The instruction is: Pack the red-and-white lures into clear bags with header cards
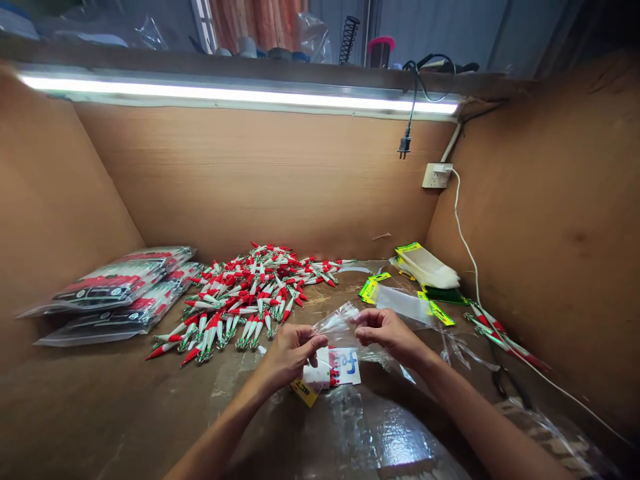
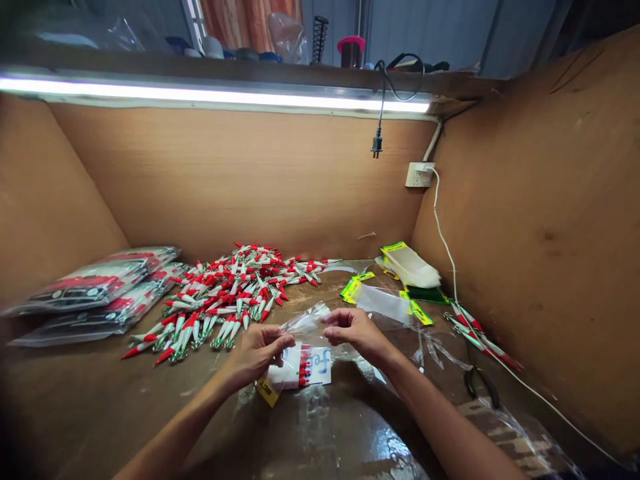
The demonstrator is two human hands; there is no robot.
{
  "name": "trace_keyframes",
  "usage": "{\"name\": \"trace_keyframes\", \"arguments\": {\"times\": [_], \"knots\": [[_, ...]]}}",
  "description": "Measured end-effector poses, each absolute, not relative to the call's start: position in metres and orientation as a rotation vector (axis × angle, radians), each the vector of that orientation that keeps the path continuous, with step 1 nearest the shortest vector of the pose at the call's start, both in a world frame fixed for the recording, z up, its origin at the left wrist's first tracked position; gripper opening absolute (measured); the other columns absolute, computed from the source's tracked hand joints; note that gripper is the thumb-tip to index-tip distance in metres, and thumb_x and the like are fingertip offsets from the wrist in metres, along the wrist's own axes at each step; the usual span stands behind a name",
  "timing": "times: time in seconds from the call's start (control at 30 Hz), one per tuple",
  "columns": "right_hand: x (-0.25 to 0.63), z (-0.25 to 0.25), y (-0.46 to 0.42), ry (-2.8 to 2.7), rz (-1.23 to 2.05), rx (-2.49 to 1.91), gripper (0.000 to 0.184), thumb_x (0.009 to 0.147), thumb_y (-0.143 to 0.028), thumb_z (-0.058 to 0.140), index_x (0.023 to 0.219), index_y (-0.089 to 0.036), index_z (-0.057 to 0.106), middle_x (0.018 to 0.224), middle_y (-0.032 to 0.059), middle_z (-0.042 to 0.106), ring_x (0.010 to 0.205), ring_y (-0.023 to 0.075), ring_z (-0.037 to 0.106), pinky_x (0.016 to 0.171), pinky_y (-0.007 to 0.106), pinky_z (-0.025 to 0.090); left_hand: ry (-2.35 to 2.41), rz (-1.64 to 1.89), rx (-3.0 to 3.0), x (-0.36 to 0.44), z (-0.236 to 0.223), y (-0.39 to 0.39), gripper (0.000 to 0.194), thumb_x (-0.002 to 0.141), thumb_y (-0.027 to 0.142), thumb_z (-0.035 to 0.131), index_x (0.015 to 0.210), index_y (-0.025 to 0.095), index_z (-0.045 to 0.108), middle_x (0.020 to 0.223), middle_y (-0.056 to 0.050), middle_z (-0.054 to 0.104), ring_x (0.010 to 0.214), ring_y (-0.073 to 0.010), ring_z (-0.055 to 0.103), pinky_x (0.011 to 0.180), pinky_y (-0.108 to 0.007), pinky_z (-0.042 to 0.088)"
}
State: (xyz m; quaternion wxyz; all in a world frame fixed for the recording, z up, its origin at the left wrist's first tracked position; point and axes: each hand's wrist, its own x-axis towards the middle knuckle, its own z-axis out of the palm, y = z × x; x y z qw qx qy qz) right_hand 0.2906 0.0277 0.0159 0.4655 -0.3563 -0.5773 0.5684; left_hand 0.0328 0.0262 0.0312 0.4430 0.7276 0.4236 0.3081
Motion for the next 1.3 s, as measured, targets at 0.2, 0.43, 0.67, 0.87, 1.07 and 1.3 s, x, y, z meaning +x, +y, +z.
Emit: {"name": "trace_keyframes", "arguments": {"times": [0.2,0.43,0.67,0.87,1.07,1.3], "knots": [[0.288,0.011,0.031,-1.386,1.32,-0.941,0.037,0.082,-0.05,0.073,0.094,-0.015,0.07,0.075,0.0024,0.066,0.061,0.0128,0.056,0.06,0.026,0.044,1.043,0.771,1.871,0.028,0.027,0.023,0.046,0.094,0.054,0.055,0.083,0.013,0.075,0.059,-0.002,0.067,0.05,-0.0125,0.056,0.049,-0.02,0.034],[0.273,0.027,0.007,-1.676,0.474,-1.126,0.031,0.087,-0.032,0.067,0.117,-0.024,0.064,0.103,0.0044,0.064,0.089,0.0197,0.058,0.081,0.033,0.047,1.012,0.756,1.973,0.027,0.025,0.022,0.046,0.097,0.052,0.05,0.088,0.015,0.076,0.063,-0.004,0.07,0.053,-0.0135,0.058,0.051,-0.022,0.037],[0.268,0.016,0.008,-1.701,0.41,-1.194,0.036,0.091,-0.033,0.063,0.125,-0.023,0.058,0.112,0.0082,0.064,0.097,0.023,0.06,0.085,0.037,0.05,1.043,0.668,2.477,0.0,0.043,0.021,0.03,0.098,0.043,0.056,0.091,0.023,0.077,0.072,-0.002,0.072,0.062,-0.0148,0.061,0.063,-0.024,0.042],[0.255,-0.009,0.006,-2.168,0.449,-1.039,0.076,0.087,-0.04,0.069,0.152,-0.022,0.036,0.151,0.0143,0.045,0.138,0.0301,0.041,0.114,0.049,0.033,1.246,0.625,2.903,-0.085,0.057,0.007,0.027,0.099,0.025,0.052,0.11,0.039,0.073,0.113,-0.001,0.071,0.102,-0.0223,0.064,0.098,-0.041,0.044],[0.236,-0.005,-0.003,-2.478,0.544,-0.975,0.096,0.079,-0.033,0.072,0.159,-0.024,0.02,0.154,0.0131,0.042,0.139,0.0314,0.037,0.12,0.054,0.018,1.321,0.475,2.746,-0.115,0.011,-0.036,0.048,0.092,0.013,0.051,0.133,0.037,0.06,0.128,-0.002,0.067,0.115,-0.0244,0.063,0.108,-0.046,0.042],[0.282,0.011,0.001,-2.681,0.614,-0.912,0.1,0.063,0.002,0.05,0.154,-0.037,0.034,0.159,-0.0003,0.038,0.15,0.031,0.021,0.119,0.061,0.016,1.479,0.479,2.566,-0.061,0.003,-0.08,0.059,0.083,0.04,0.071,0.138,0.034,0.052,0.14,-0.008,0.055,0.124,-0.0333,0.055,0.105,-0.051,0.045]]}}
